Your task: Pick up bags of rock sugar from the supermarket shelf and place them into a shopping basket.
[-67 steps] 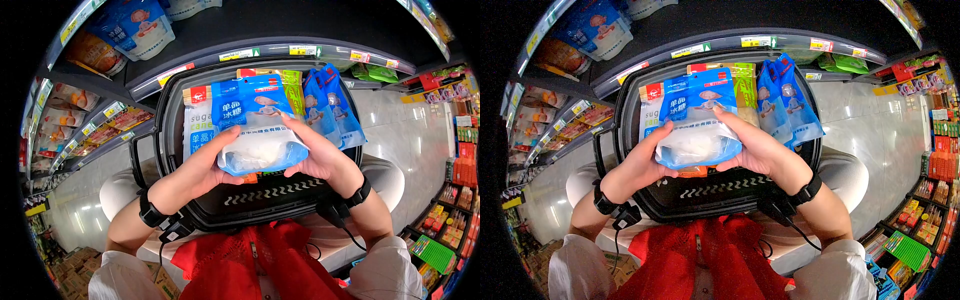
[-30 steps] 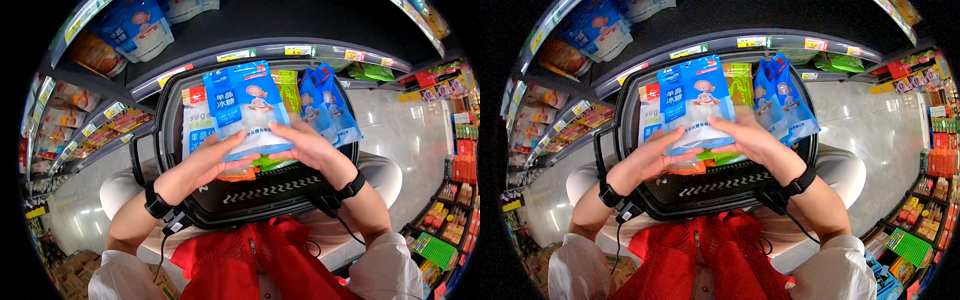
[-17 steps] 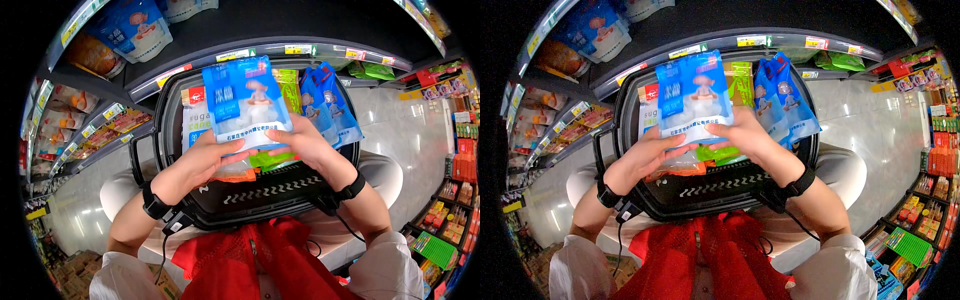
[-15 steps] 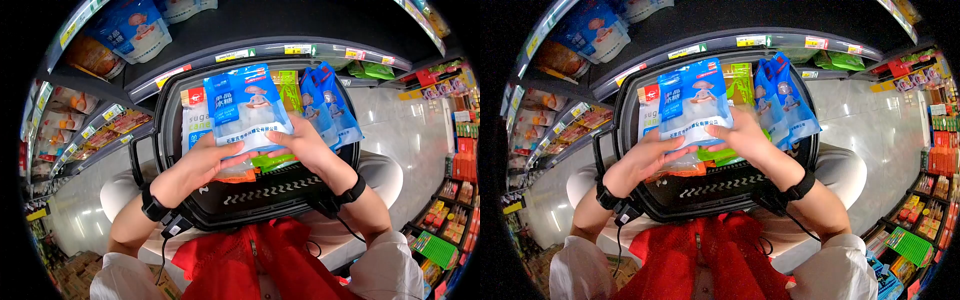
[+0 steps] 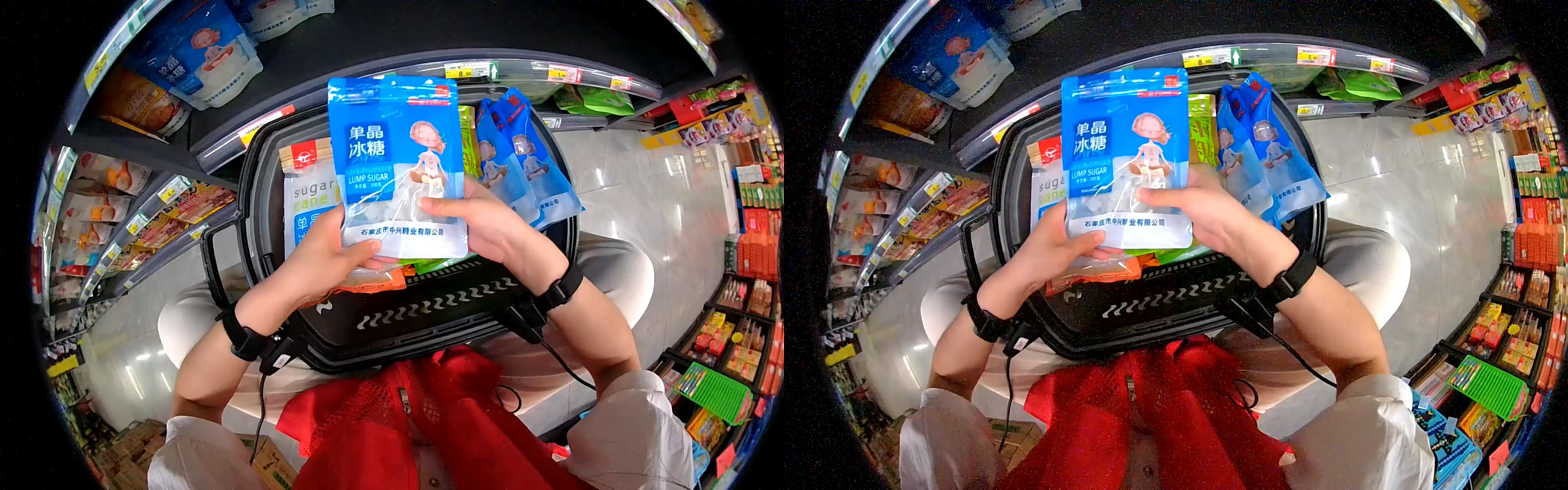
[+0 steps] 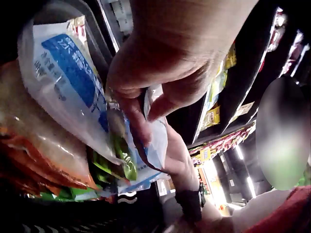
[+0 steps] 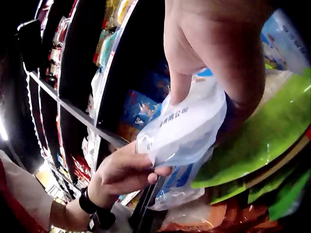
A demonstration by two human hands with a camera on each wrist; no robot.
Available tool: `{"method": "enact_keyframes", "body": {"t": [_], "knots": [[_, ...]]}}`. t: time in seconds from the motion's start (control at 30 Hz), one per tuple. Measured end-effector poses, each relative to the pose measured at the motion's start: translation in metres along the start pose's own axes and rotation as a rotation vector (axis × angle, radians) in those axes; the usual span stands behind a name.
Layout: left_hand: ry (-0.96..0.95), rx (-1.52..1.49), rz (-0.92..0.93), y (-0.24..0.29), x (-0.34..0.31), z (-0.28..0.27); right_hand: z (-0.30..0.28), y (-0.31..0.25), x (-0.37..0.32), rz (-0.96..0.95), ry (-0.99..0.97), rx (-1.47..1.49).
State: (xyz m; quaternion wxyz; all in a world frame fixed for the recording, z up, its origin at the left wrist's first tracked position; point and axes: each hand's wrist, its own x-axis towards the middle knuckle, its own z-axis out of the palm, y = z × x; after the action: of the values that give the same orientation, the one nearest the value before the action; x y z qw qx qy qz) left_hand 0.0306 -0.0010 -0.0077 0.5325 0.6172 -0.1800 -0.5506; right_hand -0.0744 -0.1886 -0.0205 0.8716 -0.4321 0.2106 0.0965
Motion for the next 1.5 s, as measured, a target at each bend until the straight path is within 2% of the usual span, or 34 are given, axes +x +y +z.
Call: {"method": "enact_keyframes", "body": {"t": [0.07, 0.1, 0.17, 0.27, 0.33, 0.4, 0.53, 0.57, 0.73, 0.83, 0.87, 0.97, 1.0, 1.07, 1.1, 1.17, 1.2, 1.27, 1.3, 1.33, 1.4, 1.43, 1.5], "knots": [[0.004, 0.350, 0.200, 0.002, 0.002, -0.005, 0.006, 0.001, -0.003, -0.100, 0.112, -0.019], [0.009, 0.348, 0.197, 0.004, 0.003, -0.006, 0.004, 0.001, -0.003, -0.142, 0.131, -0.042], [0.103, -0.017, 0.126, 0.009, 0.006, -0.004, 0.008, -0.003, -0.006, -0.165, 0.137, -0.078], [0.103, -0.397, 0.063, 0.023, 0.008, -0.005, 0.015, 0.000, -0.008, -0.193, 0.086, -0.130], [0.135, -0.421, 0.067, 0.022, 0.009, -0.007, 0.017, 0.005, -0.007, -0.256, 0.029, -0.359], [0.162, -0.361, 0.149, 0.017, 0.008, -0.008, 0.021, 0.007, -0.006, -0.243, 0.003, -0.388], [0.139, -0.311, 0.200, 0.021, 0.008, -0.022, 0.025, 0.013, 0.001, -0.250, 0.005, -0.202], [0.175, -0.323, 0.151, 0.026, 0.005, -0.026, 0.024, 0.014, 0.003, -0.258, 0.011, -0.142], [0.165, -0.421, 0.134, 0.020, -0.004, -0.055, 0.025, 0.012, 0.001, -0.180, -0.022, -0.156], [0.191, -0.439, 0.029, 0.004, -0.009, -0.063, 0.023, 0.020, 0.005, -0.368, 0.045, -0.326], [0.182, -0.415, -0.012, -0.004, -0.007, -0.064, 0.024, 0.022, 0.006, -0.368, 0.038, -0.323], [0.210, -0.334, -0.051, -0.019, -0.003, -0.062, 0.029, 0.027, 0.012, -0.671, 0.117, -0.978], [0.213, -0.337, -0.045, -0.019, -0.003, -0.062, 0.033, 0.027, 0.014, -0.672, 0.111, -0.982], [0.366, -0.071, 0.064, -0.018, -0.002, -0.060, 0.043, 0.028, 0.014, -0.949, 0.026, -1.432], [0.364, -0.073, 0.064, -0.023, 0.000, -0.060, 0.047, 0.032, 0.018, -0.950, -0.023, -1.569], [0.718, 0.484, 0.426, -0.034, 0.004, -0.059, 0.053, 0.048, 0.020, -0.905, -0.024, -1.597], [0.720, 0.488, 0.424, -0.032, 0.001, -0.059, 0.054, 0.056, 0.021, -0.862, -0.024, -1.622], [0.827, 1.127, 0.707, -0.021, -0.007, -0.060, 0.054, 0.060, 0.026, -0.869, -0.030, -1.658], [0.642, 1.205, 0.680, -0.016, -0.011, -0.064, 0.053, 0.059, 0.028, -0.865, -0.050, -1.688], [0.643, 1.204, 0.681, -0.017, -0.010, -0.065, 0.052, 0.058, 0.030, -0.859, -0.069, -1.718], [0.389, 1.231, 0.653, -0.024, -0.007, -0.060, 0.047, 0.053, 0.033, -0.840, -0.123, -1.754], [0.337, 1.255, 0.530, -0.029, -0.005, -0.052, 0.045, 0.050, 0.035, -0.828, -0.182, -1.788], [0.381, 1.232, 0.576, -0.036, -0.004, -0.049, 0.042, 0.051, 0.037, -0.841, -0.200, -1.790]]}}
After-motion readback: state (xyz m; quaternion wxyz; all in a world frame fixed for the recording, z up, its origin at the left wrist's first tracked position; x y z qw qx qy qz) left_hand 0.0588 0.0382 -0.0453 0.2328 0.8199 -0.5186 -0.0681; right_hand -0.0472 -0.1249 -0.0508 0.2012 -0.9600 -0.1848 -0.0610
